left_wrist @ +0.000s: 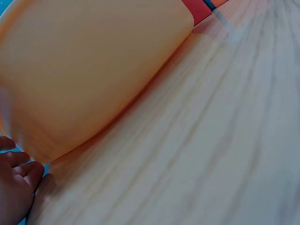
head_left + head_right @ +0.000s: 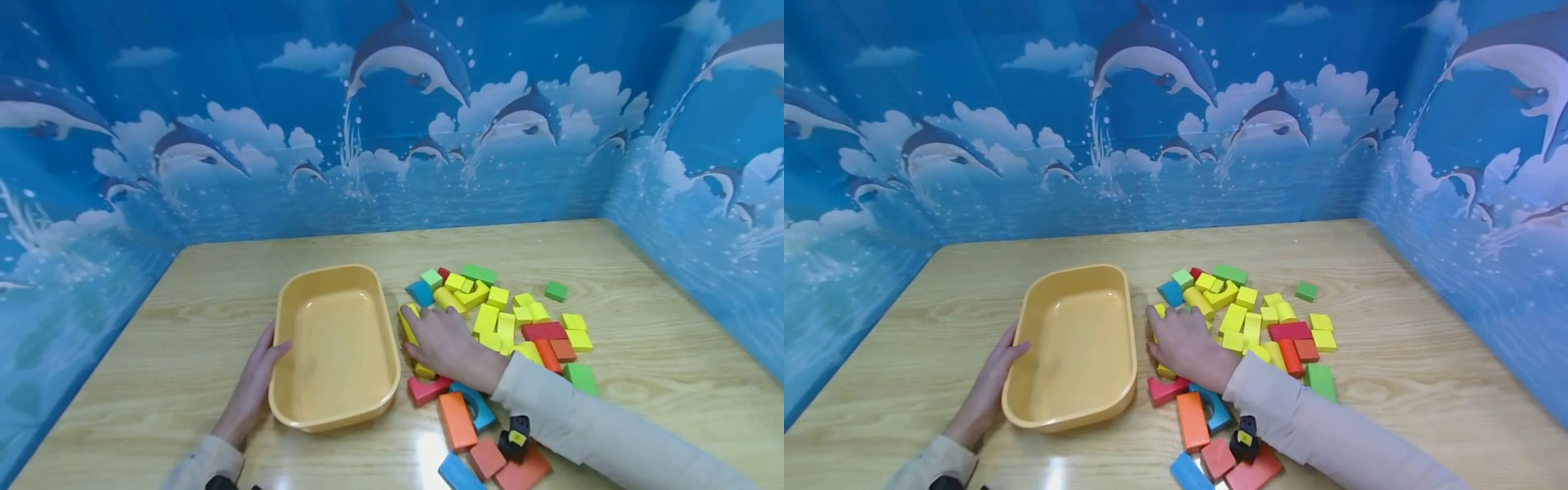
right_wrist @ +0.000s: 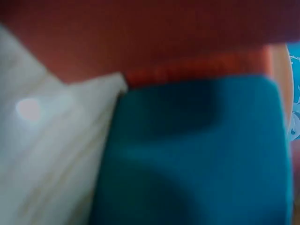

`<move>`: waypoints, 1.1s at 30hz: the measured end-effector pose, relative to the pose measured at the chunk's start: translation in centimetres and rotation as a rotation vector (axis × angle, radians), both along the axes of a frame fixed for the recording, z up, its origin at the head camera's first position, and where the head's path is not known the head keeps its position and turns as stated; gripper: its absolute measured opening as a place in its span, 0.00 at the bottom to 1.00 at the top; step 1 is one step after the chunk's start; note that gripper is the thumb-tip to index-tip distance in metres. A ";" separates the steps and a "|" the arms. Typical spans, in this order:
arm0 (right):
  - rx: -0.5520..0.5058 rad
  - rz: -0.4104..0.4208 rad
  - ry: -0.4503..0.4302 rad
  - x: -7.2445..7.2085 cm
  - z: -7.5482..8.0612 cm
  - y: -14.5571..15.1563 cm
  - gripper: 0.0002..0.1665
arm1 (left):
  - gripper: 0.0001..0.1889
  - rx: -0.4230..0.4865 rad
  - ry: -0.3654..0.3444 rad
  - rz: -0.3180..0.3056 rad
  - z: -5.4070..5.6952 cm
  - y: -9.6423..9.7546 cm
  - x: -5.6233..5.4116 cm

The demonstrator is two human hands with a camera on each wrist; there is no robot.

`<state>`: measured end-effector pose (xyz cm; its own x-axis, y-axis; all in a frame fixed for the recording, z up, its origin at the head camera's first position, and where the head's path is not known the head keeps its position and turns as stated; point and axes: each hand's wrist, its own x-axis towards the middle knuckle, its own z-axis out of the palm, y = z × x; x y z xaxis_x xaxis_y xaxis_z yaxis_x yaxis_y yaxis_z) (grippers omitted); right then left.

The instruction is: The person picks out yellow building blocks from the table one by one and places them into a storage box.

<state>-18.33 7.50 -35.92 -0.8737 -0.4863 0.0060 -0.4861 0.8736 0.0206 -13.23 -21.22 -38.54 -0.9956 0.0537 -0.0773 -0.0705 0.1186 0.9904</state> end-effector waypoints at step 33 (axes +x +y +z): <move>-0.785 0.293 0.265 1.4 5.4 -1.4 0.05 | 0.32 -0.074 -0.091 0.055 0.1 0.4 0.0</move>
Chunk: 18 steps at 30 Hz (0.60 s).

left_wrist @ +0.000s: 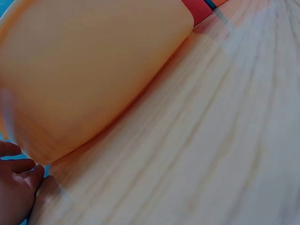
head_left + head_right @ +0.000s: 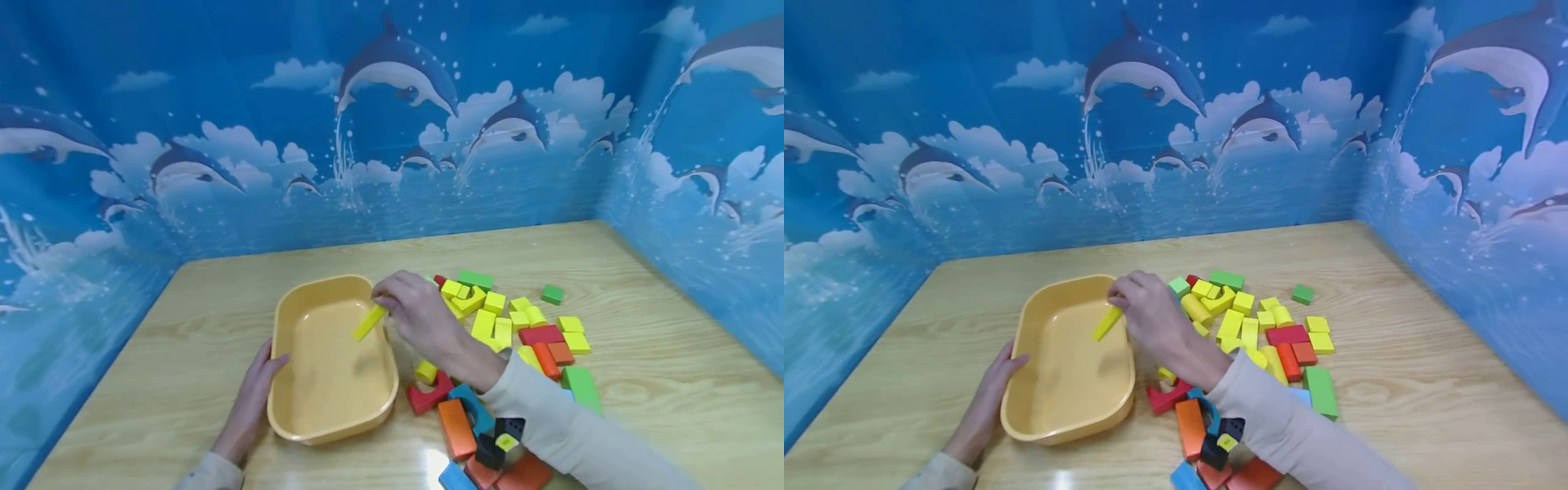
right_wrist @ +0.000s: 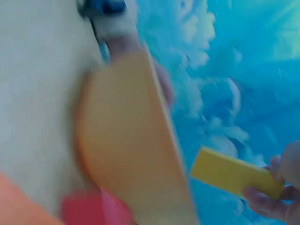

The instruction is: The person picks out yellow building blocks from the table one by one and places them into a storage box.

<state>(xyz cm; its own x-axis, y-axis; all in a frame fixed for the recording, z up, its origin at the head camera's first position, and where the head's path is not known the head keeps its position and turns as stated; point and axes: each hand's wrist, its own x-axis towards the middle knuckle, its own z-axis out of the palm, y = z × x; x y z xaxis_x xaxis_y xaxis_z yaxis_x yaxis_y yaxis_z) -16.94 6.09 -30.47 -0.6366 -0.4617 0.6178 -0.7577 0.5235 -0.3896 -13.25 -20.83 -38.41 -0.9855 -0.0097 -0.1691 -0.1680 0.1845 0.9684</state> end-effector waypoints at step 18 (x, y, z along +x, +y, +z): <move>0.536 0.195 -0.250 2.2 -1.4 -3.0 0.10 | 0.32 -0.017 -0.018 0.030 0.1 -0.1 -0.1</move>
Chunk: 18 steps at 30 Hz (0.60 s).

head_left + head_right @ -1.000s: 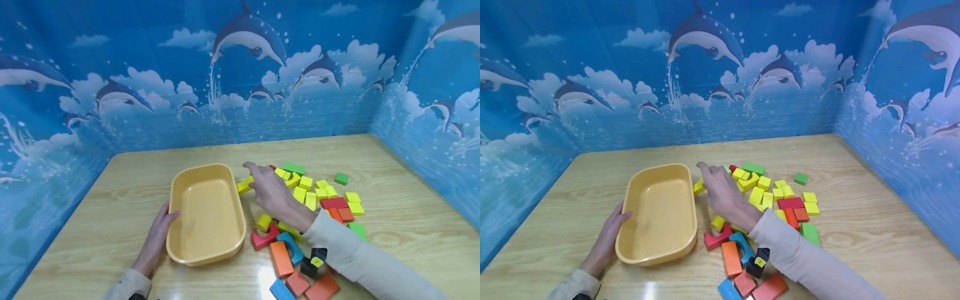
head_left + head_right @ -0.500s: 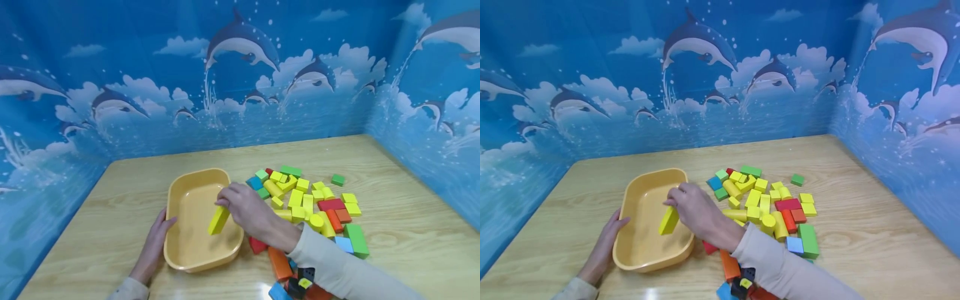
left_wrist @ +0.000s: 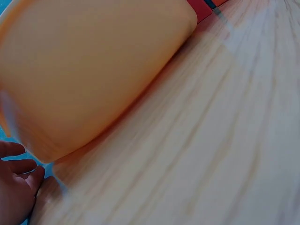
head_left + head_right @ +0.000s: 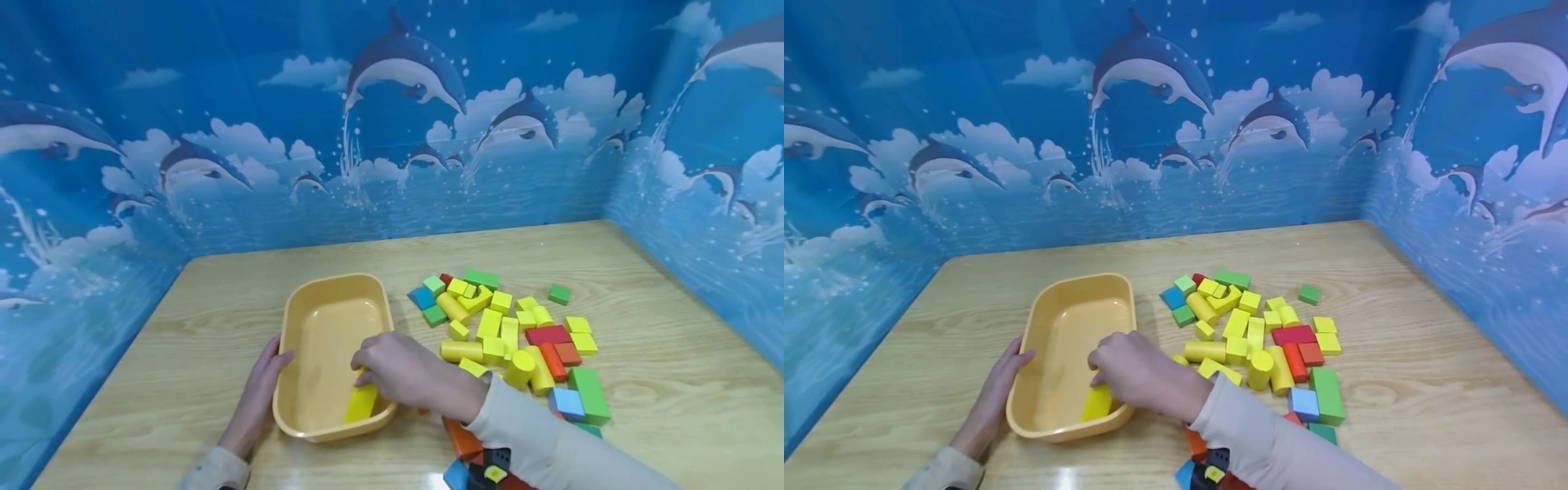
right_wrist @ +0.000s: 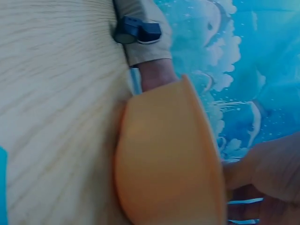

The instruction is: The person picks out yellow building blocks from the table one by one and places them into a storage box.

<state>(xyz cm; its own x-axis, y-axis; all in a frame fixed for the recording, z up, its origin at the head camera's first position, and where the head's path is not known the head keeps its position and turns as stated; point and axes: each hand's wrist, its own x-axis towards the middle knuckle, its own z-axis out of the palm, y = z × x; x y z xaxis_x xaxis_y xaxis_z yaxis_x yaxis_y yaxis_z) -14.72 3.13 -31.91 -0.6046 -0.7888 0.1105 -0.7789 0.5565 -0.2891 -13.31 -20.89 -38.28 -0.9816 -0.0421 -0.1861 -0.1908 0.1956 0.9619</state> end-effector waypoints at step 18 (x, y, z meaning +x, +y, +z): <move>0.170 0.154 -0.138 0.7 -1.3 -0.5 0.26 | 0.30 0.001 0.026 0.009 -0.1 0.1 0.2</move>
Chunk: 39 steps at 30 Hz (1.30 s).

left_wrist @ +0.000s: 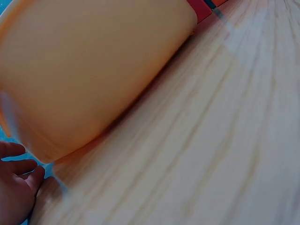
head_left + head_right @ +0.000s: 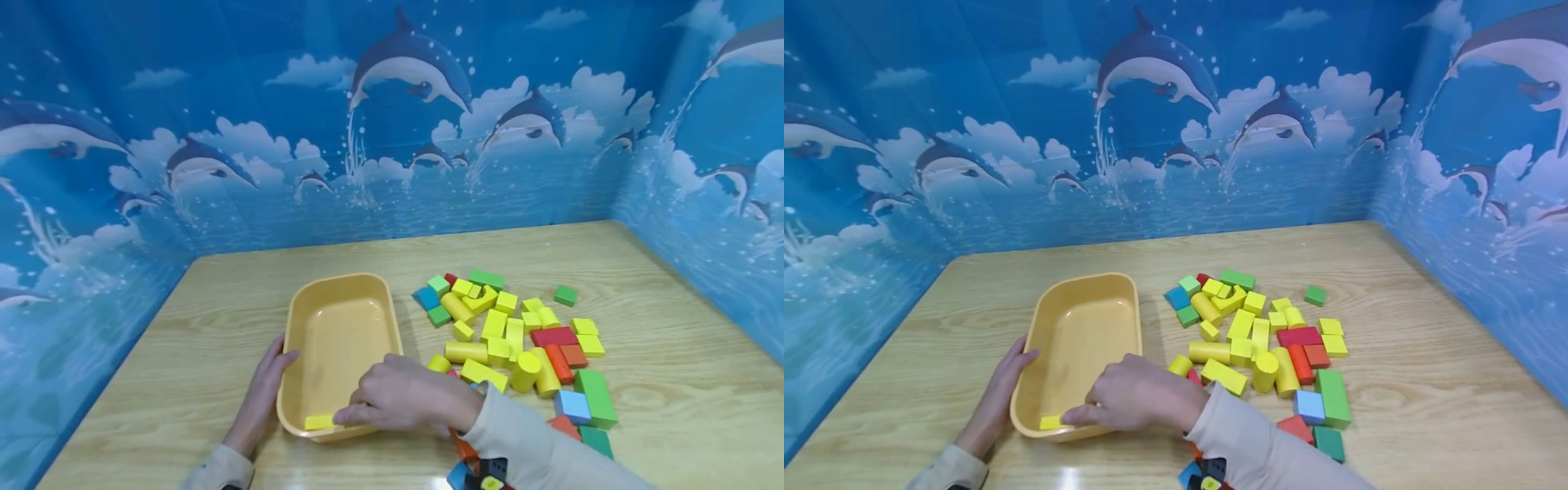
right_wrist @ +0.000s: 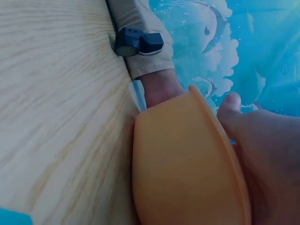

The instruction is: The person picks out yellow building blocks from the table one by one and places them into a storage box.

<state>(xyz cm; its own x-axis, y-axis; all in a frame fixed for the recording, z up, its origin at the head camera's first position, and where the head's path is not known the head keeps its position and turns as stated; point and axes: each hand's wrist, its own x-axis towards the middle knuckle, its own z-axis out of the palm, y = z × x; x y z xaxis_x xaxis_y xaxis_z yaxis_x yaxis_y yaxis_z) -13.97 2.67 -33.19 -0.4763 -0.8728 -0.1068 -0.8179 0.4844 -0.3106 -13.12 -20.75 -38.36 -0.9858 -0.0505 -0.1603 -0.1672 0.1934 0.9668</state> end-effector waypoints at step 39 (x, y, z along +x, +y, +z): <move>-0.191 -0.251 0.020 -2.3 3.3 6.7 0.17 | 0.30 -0.001 0.012 0.006 0.2 0.1 0.0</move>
<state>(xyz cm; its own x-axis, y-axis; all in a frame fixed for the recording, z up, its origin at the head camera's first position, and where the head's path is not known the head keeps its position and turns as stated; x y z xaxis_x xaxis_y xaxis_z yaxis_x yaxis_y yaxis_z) -16.30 9.39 -29.89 -0.6801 -0.7308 0.0589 -0.6867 0.6068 -0.4004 -13.12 -20.69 -38.21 -0.9873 -0.0564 -0.1482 -0.1565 0.1932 0.9686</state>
